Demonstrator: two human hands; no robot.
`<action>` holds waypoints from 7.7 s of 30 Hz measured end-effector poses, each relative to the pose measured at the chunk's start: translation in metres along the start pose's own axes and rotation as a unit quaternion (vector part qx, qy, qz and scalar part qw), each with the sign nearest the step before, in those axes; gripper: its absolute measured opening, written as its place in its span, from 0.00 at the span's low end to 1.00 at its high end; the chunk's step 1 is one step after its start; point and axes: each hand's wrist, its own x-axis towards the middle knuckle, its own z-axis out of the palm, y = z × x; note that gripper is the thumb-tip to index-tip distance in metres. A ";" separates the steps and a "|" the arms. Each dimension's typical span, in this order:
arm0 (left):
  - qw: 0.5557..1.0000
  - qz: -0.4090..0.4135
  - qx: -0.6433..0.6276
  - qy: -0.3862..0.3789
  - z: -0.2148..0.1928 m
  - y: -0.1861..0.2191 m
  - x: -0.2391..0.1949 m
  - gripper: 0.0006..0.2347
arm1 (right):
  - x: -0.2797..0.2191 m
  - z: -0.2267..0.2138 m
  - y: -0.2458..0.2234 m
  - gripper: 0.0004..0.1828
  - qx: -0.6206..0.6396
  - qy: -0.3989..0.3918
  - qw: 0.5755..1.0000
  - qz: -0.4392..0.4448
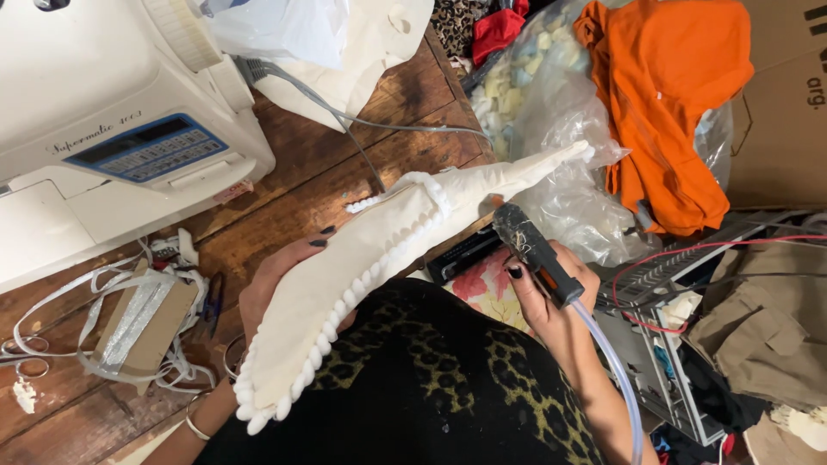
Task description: The person uses a hot glue gun to apply adhesive along the edge of a white fabric piece and presses a white ruffled trim into place. They continue applying glue and attaching the trim along the curved edge, smoothing it with their fingers as they work.
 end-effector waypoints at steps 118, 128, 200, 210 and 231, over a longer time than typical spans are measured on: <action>0.994 0.020 -0.106 -0.001 -0.003 -0.001 -0.001 0.35 | 0.024 -0.038 0.011 0.10 -0.155 0.134 0.976 -0.077; 0.993 0.065 -0.092 -0.032 -0.010 -0.022 0.002 0.37 | 0.022 -0.027 0.031 0.10 -0.099 0.092 0.973 -0.188; 0.876 -0.450 -0.151 -0.091 -0.065 -0.117 0.028 0.33 | 0.162 0.085 -0.075 0.17 -0.476 -0.084 0.609 -0.629; 0.810 -0.461 0.240 -0.271 -0.097 -0.115 0.015 0.33 | 0.177 0.134 -0.041 0.15 -0.151 -0.216 0.862 -0.434; 0.855 -0.193 0.042 -0.479 -0.017 -0.114 0.151 0.12 | 0.225 0.168 -0.048 0.12 -0.140 -0.177 0.788 -0.574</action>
